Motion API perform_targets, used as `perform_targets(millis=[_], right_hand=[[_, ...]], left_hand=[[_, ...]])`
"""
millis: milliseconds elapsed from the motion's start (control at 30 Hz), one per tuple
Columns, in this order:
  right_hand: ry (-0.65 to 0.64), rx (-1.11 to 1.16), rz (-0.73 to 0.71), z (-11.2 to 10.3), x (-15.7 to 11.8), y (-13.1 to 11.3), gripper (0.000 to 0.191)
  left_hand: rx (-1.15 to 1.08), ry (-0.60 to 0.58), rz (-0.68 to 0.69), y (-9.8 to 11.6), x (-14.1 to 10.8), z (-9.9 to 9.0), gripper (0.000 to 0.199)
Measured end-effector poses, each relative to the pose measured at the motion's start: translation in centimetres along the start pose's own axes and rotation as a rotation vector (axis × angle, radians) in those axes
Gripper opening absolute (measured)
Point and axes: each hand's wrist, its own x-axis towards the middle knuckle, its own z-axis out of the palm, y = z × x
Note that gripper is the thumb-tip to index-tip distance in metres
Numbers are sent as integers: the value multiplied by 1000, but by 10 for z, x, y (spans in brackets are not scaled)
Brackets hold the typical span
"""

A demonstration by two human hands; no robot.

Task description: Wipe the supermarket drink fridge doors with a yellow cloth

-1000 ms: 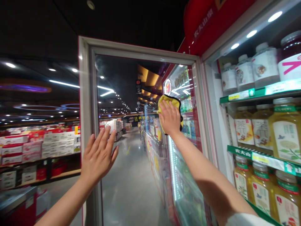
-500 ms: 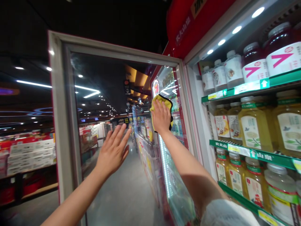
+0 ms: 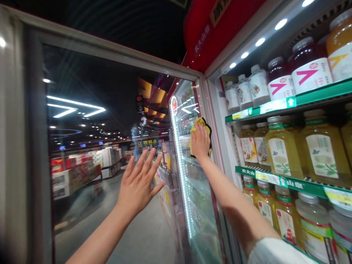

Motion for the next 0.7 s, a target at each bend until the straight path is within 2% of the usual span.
perform_targets(millis=[67, 133, 200, 267, 367, 433, 500, 600, 700], right_hand=[[-2, -15, 12, -3, -19, 0, 51], [-56, -22, -65, -3, -31, -11, 51], [-134, -2, -187, -2, -27, -25, 51], [-159, 20, -221, 1, -11, -31, 49], [-101, 21, -106, 4, 5, -24, 49], [-54, -6, -12, 2, -4, -15, 51], [-47, -40, 6, -1, -24, -12, 51], [-141, -70, -148, -5, -43, -16, 49], [-211, -105, -225, -5, -25, -17, 48]], left_hand=[[-5, -5, 8, 0, 1, -1, 98], [-4, 2, 20, -2, 1, 0, 101], [-5, 16, 29, -4, 1, 3, 102], [-8, 27, 28, -7, 0, 7, 103], [-15, 35, 25, -10, 0, 11, 102], [-21, 39, 23, -12, -1, 13, 101], [-29, 40, 19, -13, 0, 14, 99], [-45, 43, 16, -15, 0, 16, 95], [-61, 49, 14, -18, 1, 21, 92]])
